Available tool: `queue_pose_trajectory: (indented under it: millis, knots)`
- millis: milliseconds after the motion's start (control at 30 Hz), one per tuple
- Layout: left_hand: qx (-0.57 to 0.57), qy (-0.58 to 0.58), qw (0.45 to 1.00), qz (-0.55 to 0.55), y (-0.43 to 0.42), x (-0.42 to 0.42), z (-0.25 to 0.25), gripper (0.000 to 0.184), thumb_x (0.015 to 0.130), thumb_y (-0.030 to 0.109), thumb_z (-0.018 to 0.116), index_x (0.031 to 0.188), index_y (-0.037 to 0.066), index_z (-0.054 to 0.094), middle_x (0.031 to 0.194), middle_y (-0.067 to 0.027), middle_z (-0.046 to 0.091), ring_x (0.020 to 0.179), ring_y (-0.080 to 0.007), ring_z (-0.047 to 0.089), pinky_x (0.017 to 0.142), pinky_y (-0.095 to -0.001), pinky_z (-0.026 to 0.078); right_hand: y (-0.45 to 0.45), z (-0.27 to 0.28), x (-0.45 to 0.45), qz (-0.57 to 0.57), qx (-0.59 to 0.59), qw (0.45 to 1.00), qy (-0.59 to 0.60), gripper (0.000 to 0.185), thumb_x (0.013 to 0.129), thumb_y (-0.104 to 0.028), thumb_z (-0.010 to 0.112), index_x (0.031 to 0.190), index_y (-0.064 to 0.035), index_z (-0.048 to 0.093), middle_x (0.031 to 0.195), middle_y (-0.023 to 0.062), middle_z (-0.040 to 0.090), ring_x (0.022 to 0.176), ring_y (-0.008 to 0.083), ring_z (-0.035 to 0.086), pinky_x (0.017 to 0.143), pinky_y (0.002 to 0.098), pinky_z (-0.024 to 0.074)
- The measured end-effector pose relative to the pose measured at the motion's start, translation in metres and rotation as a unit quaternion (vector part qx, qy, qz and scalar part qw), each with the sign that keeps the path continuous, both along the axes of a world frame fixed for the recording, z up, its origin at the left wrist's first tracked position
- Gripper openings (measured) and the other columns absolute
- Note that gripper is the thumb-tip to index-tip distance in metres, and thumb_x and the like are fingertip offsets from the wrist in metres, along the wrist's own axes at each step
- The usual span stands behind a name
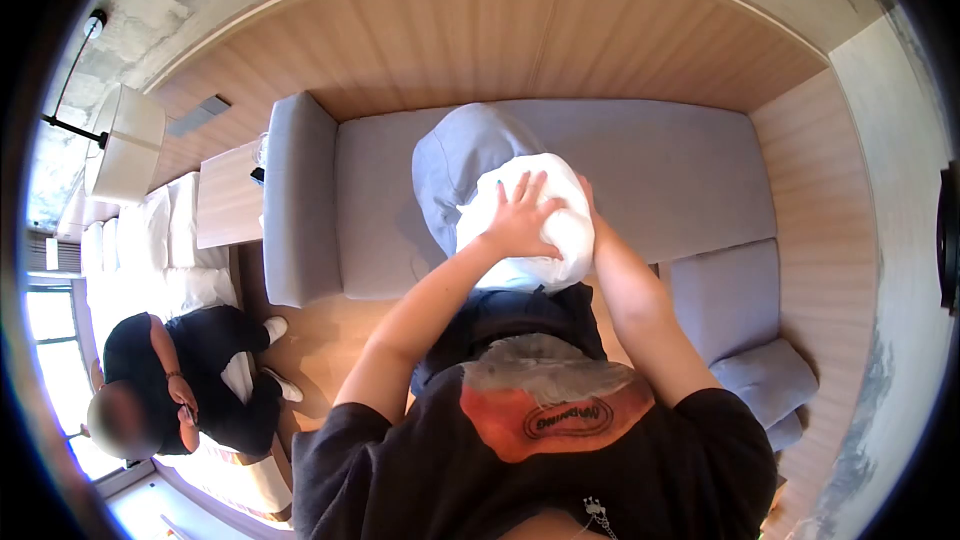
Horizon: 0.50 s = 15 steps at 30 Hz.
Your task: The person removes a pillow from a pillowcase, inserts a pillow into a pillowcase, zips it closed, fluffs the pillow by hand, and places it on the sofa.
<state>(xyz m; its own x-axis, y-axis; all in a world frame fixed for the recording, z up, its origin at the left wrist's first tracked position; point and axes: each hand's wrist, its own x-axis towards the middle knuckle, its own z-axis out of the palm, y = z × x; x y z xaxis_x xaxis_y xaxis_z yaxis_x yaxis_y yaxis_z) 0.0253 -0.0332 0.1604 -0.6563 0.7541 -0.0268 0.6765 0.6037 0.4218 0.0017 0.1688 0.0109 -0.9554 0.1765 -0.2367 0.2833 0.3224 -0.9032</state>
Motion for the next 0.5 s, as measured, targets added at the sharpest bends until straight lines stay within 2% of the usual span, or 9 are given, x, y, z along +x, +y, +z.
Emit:
queue_pose_trajectory:
  millis: [100, 167, 333, 500]
  knots:
    - [-0.044, -0.105, 0.993, -0.01, -0.001, -0.006, -0.029, 0.081, 0.056, 0.051, 0.07, 0.126, 0.022, 0.041, 0.14, -0.0222, 0.021, 0.13, -0.0398, 0.02, 0.096, -0.0639, 0.021, 0.006, -0.001, -0.012, -0.034, 0.098, 0.995, 0.006, 0.025, 0.081, -0.028, 0.051, 0.087, -0.0047, 0.059, 0.088, 0.0188, 0.062, 0.083, 0.0377, 0.058, 0.072, 0.0417, 0.0446]
    - [-0.077, -0.083, 0.994, -0.001, 0.001, -0.007, -0.039, 0.078, 0.063, 0.046, 0.063, 0.13, 0.016, 0.037, 0.141, -0.0229, 0.02, 0.131, -0.0378, 0.02, 0.097, -0.0615, 0.022, 0.004, 0.001, -0.021, -0.05, 0.16, 0.986, 0.005, 0.027, 0.081, -0.029, 0.051, 0.087, -0.0047, 0.06, 0.09, 0.0194, 0.061, 0.085, 0.0392, 0.057, 0.073, 0.0428, 0.044]
    - [-0.136, -0.043, 0.99, 0.014, 0.019, -0.025, -0.071, 0.08, 0.067, 0.046, 0.056, 0.132, 0.005, 0.034, 0.141, -0.0233, 0.02, 0.132, -0.0371, 0.018, 0.099, -0.0597, 0.021, -0.005, 0.013, -0.029, -0.077, 0.139, 0.987, -0.023, 0.029, 0.08, -0.031, 0.05, 0.09, -0.0051, 0.06, 0.089, 0.0213, 0.061, 0.088, 0.0398, 0.057, 0.074, 0.0433, 0.0438]
    - [-0.186, -0.044, 0.982, 0.008, 0.044, -0.046, -0.092, 0.075, 0.07, 0.045, 0.053, 0.127, -0.001, 0.04, 0.135, -0.0225, 0.032, 0.129, -0.0348, 0.024, 0.101, -0.055, 0.023, -0.005, 0.028, -0.031, -0.068, 0.15, 0.984, -0.07, 0.033, 0.079, -0.031, 0.051, 0.097, -0.0045, 0.061, 0.092, 0.0204, 0.061, 0.09, 0.0379, 0.058, 0.075, 0.0422, 0.0444]
